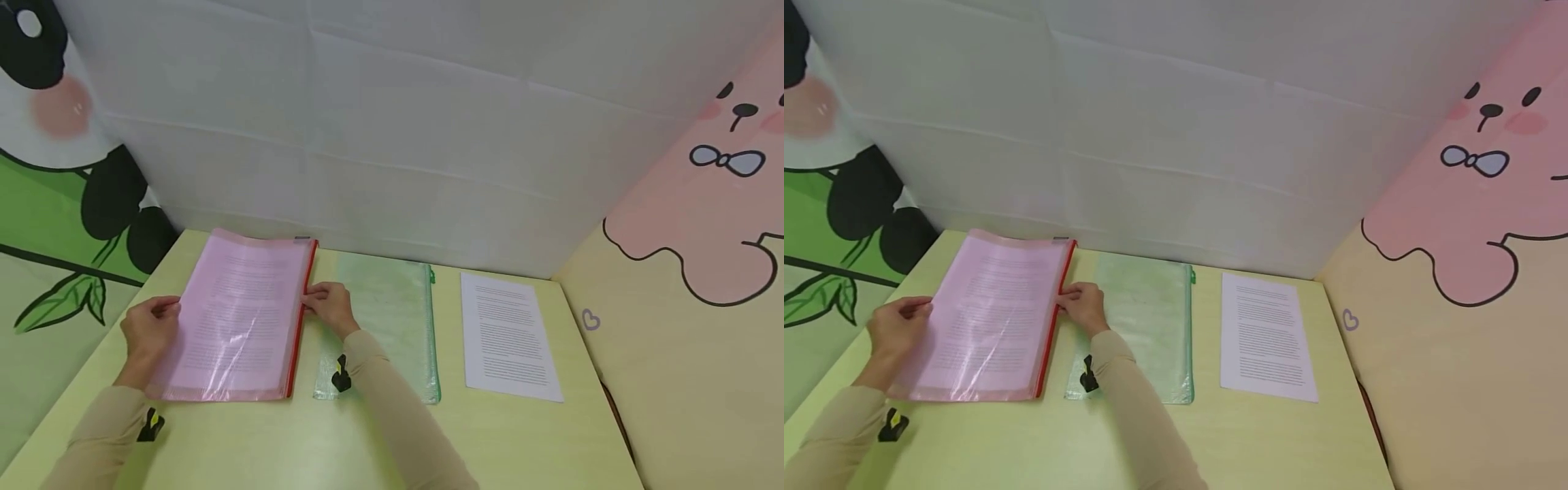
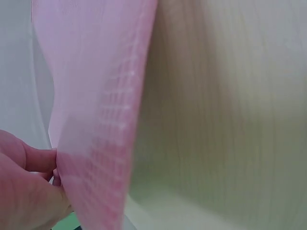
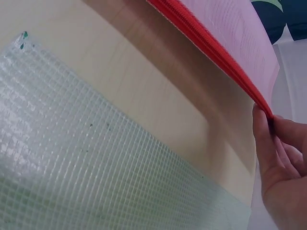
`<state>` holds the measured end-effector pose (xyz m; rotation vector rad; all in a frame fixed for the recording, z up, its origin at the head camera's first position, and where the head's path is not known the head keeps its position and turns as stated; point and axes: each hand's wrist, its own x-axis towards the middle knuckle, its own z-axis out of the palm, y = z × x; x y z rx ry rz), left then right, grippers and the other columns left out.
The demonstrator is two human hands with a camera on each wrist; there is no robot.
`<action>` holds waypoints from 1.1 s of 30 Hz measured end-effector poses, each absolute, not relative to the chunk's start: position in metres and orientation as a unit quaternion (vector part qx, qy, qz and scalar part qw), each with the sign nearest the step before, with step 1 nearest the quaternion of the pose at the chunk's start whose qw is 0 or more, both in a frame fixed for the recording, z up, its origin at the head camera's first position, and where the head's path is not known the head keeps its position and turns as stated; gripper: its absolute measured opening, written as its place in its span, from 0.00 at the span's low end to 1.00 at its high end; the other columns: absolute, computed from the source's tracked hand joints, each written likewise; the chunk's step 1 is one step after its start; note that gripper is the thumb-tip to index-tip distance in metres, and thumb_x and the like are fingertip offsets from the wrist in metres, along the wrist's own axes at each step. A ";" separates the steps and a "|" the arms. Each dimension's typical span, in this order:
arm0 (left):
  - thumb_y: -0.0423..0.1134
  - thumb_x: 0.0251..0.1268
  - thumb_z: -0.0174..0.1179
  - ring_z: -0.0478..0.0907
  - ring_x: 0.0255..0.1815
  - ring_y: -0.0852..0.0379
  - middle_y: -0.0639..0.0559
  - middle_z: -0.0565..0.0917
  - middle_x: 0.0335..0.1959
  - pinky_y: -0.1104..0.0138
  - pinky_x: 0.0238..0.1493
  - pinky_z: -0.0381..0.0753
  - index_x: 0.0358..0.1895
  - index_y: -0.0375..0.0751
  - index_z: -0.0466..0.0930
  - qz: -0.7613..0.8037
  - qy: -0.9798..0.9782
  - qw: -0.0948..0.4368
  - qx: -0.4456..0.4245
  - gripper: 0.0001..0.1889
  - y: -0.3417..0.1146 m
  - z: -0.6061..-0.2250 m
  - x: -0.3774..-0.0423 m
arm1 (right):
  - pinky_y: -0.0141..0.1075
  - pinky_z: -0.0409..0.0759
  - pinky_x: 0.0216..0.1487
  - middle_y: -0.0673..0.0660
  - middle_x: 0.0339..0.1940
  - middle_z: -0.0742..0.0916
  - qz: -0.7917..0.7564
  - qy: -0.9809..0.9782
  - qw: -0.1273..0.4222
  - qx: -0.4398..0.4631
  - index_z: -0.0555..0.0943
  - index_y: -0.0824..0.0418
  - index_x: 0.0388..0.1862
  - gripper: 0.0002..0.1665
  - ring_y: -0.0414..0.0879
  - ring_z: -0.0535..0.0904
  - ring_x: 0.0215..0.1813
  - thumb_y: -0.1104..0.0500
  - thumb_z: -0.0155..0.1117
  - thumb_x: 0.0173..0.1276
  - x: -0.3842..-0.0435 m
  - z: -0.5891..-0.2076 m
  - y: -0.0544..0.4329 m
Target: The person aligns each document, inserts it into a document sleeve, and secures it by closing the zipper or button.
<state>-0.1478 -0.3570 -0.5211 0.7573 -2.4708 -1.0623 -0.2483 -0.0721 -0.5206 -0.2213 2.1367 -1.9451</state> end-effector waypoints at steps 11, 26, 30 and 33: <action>0.30 0.73 0.56 0.61 0.26 0.79 0.28 0.85 0.47 0.72 0.34 0.66 0.54 0.25 0.84 -0.362 -0.870 0.181 0.280 0.14 -0.372 -0.530 -0.147 | 0.33 0.85 0.48 0.65 0.49 0.90 -0.610 0.761 0.185 -0.126 0.82 0.73 0.58 0.21 0.50 0.88 0.49 0.72 0.70 0.66 -0.246 -0.524 -0.079; 0.32 0.72 0.54 0.77 0.35 0.54 0.24 0.82 0.49 0.73 0.30 0.68 0.59 0.19 0.78 -0.360 -0.891 0.131 0.243 0.19 -0.385 -0.545 -0.147 | 0.34 0.85 0.48 0.61 0.50 0.89 -0.541 0.813 0.172 -0.127 0.82 0.71 0.58 0.24 0.47 0.88 0.48 0.69 0.76 0.63 -0.239 -0.531 -0.083; 0.32 0.73 0.53 0.81 0.45 0.36 0.22 0.81 0.52 0.66 0.35 0.70 0.61 0.18 0.75 -0.360 -0.897 0.111 0.232 0.21 -0.385 -0.546 -0.145 | 0.34 0.84 0.50 0.62 0.52 0.88 -0.507 0.833 0.174 -0.138 0.81 0.72 0.61 0.26 0.48 0.87 0.51 0.67 0.75 0.64 -0.236 -0.529 -0.080; 0.33 0.73 0.51 0.79 0.50 0.30 0.22 0.80 0.53 0.63 0.36 0.71 0.62 0.18 0.74 -0.355 -0.899 0.103 0.234 0.22 -0.384 -0.546 -0.143 | 0.34 0.84 0.52 0.62 0.53 0.88 -0.501 0.835 0.182 -0.138 0.80 0.72 0.62 0.27 0.48 0.86 0.52 0.67 0.75 0.65 -0.233 -0.528 -0.080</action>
